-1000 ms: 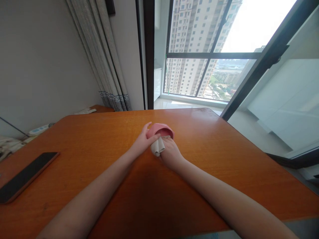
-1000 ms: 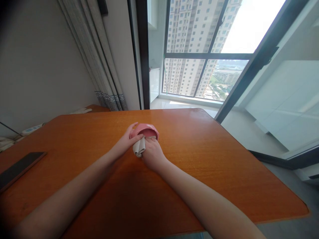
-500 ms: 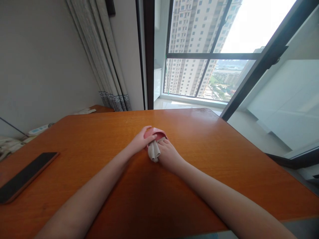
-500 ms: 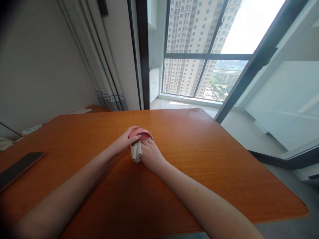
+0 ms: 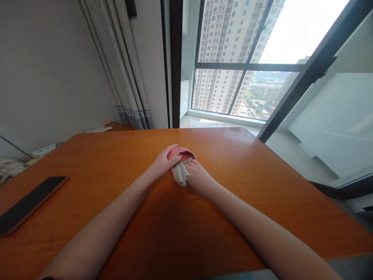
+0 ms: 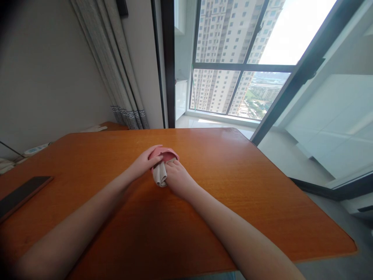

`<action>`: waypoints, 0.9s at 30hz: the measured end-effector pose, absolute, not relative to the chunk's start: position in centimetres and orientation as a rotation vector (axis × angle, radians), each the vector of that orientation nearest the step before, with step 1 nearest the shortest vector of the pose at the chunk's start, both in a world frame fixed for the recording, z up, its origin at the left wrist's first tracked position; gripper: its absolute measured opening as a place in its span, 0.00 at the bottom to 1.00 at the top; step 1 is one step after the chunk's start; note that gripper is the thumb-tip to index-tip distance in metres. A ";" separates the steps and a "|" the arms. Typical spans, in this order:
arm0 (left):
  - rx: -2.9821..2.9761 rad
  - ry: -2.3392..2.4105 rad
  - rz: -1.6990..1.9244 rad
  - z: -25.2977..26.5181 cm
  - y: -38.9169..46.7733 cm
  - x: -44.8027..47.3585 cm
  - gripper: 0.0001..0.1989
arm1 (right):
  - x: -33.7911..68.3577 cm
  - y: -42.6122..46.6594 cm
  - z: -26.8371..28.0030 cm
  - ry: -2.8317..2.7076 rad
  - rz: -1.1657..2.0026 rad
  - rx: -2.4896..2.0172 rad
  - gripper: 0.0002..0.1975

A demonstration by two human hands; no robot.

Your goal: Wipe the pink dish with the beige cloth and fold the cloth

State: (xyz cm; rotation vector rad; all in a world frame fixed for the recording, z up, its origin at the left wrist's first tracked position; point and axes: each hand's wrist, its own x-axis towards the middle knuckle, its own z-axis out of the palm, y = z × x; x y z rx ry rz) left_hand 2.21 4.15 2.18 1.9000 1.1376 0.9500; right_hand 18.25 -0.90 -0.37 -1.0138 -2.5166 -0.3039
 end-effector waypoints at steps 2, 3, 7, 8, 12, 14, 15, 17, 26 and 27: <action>1.893 1.151 0.892 2.4 4.1 2.0 0.31 | 18.4 -0.9 -0.4 -2.545 -0.314 -1.008 0.10; 1.872 1.161 0.891 2.4 4.0 2.1 0.33 | 18.4 -0.8 -0.6 -2.541 -0.305 -1.014 0.10; 1.766 1.127 0.979 1.8 3.5 2.7 0.39 | 18.4 -0.4 -1.6 -2.372 -0.193 -1.116 0.10; 1.766 1.093 0.992 1.6 3.4 2.8 0.39 | 18.4 -0.3 -1.8 -2.307 -0.158 -1.154 0.10; 1.803 1.036 1.006 1.0 3.8 2.8 0.31 | 18.3 -0.3 -2.2 -2.283 -0.029 -1.196 0.17; 1.757 1.046 0.990 1.0 4.3 2.4 0.28 | 18.4 -0.5 -1.9 -2.381 -0.027 -1.173 0.18; 1.715 1.047 0.976 1.0 4.5 2.1 0.28 | 18.5 -0.6 -1.7 -2.425 -0.053 -1.163 0.17; 1.614 1.033 0.943 1.2 5.0 1.6 0.28 | 18.6 -0.7 -1.4 -2.479 -0.144 -1.157 0.13; 1.434 0.960 1.038 0.6 4.6 2.6 0.28 | 18.6 -0.3 -1.2 -2.406 -0.364 -1.112 0.10; 1.453 0.940 1.067 0.4 4.6 2.7 0.26 | 18.6 -0.3 -1.2 -2.391 -0.369 -1.090 0.11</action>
